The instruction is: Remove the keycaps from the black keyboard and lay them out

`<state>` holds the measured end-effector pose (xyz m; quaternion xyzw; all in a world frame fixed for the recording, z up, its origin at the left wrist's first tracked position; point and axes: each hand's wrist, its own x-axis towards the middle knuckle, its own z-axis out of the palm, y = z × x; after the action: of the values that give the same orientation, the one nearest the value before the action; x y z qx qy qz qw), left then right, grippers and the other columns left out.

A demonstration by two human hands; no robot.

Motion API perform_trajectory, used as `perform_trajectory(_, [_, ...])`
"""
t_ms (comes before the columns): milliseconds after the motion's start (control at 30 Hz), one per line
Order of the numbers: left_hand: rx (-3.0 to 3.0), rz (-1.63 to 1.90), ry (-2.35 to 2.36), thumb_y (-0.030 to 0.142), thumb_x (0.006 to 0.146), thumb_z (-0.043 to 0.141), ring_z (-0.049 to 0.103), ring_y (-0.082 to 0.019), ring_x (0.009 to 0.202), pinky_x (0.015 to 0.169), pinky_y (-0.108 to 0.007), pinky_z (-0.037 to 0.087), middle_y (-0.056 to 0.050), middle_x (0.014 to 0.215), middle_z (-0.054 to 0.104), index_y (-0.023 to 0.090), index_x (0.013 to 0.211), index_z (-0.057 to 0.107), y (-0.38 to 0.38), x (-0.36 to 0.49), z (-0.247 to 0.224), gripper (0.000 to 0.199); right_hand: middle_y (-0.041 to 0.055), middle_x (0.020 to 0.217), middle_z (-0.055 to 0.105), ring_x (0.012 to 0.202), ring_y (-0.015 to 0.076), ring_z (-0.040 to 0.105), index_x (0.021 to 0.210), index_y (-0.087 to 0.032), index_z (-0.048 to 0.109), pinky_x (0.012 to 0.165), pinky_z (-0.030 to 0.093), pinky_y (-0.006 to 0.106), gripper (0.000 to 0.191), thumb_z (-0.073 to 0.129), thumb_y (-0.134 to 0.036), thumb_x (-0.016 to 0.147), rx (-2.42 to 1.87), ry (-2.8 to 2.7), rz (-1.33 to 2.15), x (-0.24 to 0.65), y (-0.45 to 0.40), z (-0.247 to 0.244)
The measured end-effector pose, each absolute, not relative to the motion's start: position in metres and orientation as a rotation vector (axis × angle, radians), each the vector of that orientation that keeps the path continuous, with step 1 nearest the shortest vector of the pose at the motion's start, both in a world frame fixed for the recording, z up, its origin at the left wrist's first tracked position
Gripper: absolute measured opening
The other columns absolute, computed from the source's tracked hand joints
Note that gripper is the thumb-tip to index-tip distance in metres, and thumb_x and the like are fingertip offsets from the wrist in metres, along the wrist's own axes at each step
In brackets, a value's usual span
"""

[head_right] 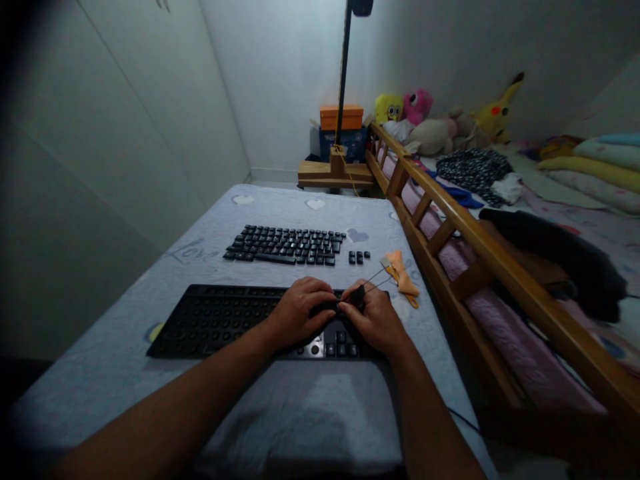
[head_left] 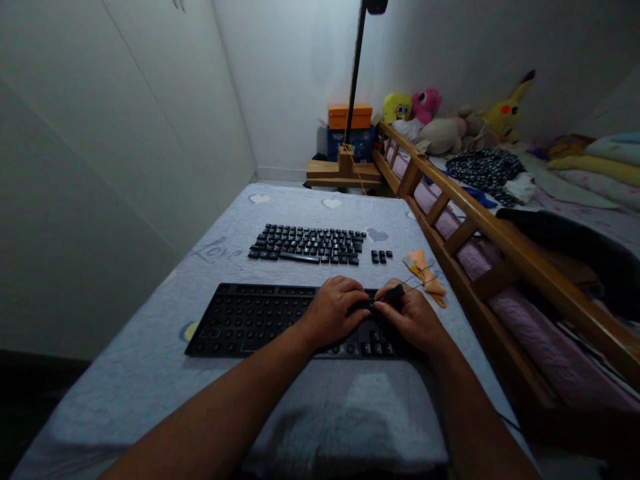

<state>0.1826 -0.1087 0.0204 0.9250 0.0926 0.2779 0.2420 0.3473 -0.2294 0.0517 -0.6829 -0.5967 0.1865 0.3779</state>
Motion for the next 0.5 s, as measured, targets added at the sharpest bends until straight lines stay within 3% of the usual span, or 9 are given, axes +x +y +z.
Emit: perform_trajectory(500, [2.540,0.759,0.292,0.024,0.081,0.065,0.060,-0.022,0.094,0.088,-0.040,0.047,-0.007,0.096,0.069,0.019,0.096,0.069,-0.110,0.183,0.021,0.016,0.0017,0.079,0.068,0.076,0.0183,0.063,0.083,-0.020,0.065,0.072,0.047,0.030,0.009,0.056,-0.022,0.082,-1.730,-1.490,0.468,0.336,-0.231,0.056])
